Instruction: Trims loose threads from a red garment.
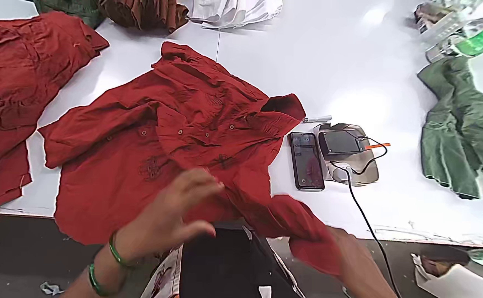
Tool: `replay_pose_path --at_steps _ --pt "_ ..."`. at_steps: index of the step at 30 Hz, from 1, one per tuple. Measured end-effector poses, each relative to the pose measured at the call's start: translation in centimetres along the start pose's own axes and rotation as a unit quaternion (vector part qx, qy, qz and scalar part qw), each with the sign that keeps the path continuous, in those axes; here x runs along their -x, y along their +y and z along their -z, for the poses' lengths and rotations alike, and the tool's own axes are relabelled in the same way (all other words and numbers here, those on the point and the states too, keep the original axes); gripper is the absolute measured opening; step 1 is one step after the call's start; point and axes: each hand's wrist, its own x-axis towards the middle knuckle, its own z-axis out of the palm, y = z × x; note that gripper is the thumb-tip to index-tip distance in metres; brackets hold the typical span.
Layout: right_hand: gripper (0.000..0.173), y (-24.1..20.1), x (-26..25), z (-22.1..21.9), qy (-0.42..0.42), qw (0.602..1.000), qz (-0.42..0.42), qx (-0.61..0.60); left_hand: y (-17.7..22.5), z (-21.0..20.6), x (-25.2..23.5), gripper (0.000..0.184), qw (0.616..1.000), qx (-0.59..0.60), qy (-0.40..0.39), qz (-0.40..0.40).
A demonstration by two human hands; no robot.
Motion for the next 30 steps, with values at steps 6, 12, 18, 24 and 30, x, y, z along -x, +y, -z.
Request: replay_pose_path --at_steps 6,12,18,24,30 --pt "0.026 0.0 -2.0 1.5 0.234 0.968 0.047 -0.084 -15.2 5.9 -1.0 0.077 0.919 -0.286 -0.038 0.269" --pt "0.055 -10.1 -11.1 -3.7 0.018 0.994 0.084 -0.069 -5.2 2.5 5.2 0.087 0.863 -0.322 -0.126 0.369" --pt "0.042 -7.8 -13.4 -10.0 0.216 0.958 0.188 -0.036 -8.6 9.3 6.2 0.041 0.785 0.092 0.305 0.531" --pt "0.04 -7.6 -13.4 -10.2 0.215 0.954 0.207 -0.031 -13.9 8.8 2.0 0.056 0.523 0.407 0.589 0.462" --pt "0.04 -7.2 -13.2 -10.0 0.198 0.955 0.213 -0.064 -17.5 8.5 2.1 0.087 0.74 -0.085 0.344 0.572"
